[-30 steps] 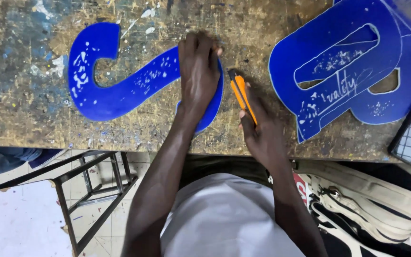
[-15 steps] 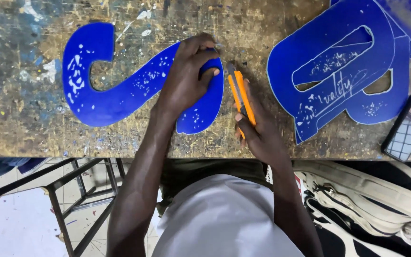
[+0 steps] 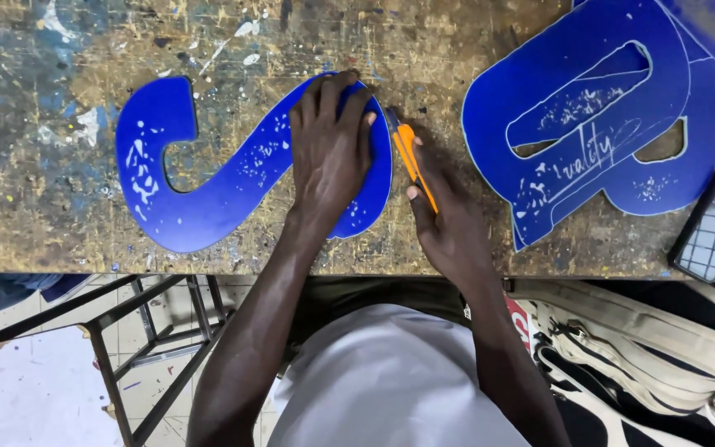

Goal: Trimming the edges of a blue acrylic letter using a utility knife on a fabrication workbench.

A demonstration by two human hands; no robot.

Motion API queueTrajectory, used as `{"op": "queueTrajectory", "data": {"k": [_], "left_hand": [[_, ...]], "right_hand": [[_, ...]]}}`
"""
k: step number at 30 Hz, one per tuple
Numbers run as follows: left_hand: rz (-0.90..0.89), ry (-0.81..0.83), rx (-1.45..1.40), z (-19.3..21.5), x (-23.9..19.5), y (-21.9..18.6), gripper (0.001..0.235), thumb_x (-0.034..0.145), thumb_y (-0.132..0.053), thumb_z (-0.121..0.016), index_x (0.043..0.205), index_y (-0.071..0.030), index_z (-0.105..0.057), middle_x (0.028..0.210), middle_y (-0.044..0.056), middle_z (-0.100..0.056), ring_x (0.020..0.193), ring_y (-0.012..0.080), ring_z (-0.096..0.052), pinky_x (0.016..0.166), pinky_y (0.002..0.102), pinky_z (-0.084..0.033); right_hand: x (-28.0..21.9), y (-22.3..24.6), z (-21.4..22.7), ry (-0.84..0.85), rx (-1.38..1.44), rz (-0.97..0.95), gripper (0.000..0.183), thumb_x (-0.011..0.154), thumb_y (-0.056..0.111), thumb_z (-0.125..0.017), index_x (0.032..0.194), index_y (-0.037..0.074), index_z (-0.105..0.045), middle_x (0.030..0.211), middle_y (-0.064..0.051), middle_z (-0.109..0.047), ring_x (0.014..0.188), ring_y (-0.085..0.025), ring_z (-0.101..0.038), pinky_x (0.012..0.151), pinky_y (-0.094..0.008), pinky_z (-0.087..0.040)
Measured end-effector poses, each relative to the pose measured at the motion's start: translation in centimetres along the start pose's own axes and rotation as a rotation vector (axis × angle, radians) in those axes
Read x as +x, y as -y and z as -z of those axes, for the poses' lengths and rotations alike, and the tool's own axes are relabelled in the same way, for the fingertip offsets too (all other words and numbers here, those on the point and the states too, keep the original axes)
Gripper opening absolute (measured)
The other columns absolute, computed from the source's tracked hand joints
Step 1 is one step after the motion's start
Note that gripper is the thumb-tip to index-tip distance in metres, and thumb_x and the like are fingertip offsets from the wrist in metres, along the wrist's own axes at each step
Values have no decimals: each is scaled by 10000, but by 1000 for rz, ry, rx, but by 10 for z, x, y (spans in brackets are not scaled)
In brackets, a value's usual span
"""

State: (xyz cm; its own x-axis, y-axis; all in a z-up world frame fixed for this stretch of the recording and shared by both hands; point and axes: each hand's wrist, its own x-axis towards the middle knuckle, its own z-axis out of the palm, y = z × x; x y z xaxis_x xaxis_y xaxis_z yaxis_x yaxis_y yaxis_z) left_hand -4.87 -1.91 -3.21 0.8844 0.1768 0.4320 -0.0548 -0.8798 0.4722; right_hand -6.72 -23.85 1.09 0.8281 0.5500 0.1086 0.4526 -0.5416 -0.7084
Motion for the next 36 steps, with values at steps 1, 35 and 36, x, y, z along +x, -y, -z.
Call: {"op": "queueTrajectory", "data": {"k": [1, 35, 36], "left_hand": [[1, 1, 0, 1, 0, 0, 298, 1216, -269, -566, 1358, -84, -752, 1518, 134, -623, 1393, 422, -557, 1029, 579, -499], [15, 0, -15, 3, 0, 1, 296, 1221, -283, -574, 1394, -107, -738, 1518, 113, -605, 1411, 392, -555, 1064, 563, -490], [22, 4, -15, 2, 1, 2, 306, 1215, -286, -581, 1398, -102, -742, 1520, 112, -608, 1419, 395, -551, 1072, 569, -488]], "right_hand": [[1, 0, 0, 1, 1, -1, 565, 1256, 223, -504, 1799, 230, -346, 1813, -220, -501, 1612, -515, -558, 1134, -562, -560], [6, 2, 5, 101, -142, -66, 694, 1151, 96, -548, 1791, 262, -337, 1555, -231, -645, 933, -469, -752, 679, -571, -540], [6, 3, 5, 118, -130, -70, 714, 1138, 67, -550, 1792, 253, -329, 1584, -243, -616, 990, -448, -778, 689, -573, -567]]}}
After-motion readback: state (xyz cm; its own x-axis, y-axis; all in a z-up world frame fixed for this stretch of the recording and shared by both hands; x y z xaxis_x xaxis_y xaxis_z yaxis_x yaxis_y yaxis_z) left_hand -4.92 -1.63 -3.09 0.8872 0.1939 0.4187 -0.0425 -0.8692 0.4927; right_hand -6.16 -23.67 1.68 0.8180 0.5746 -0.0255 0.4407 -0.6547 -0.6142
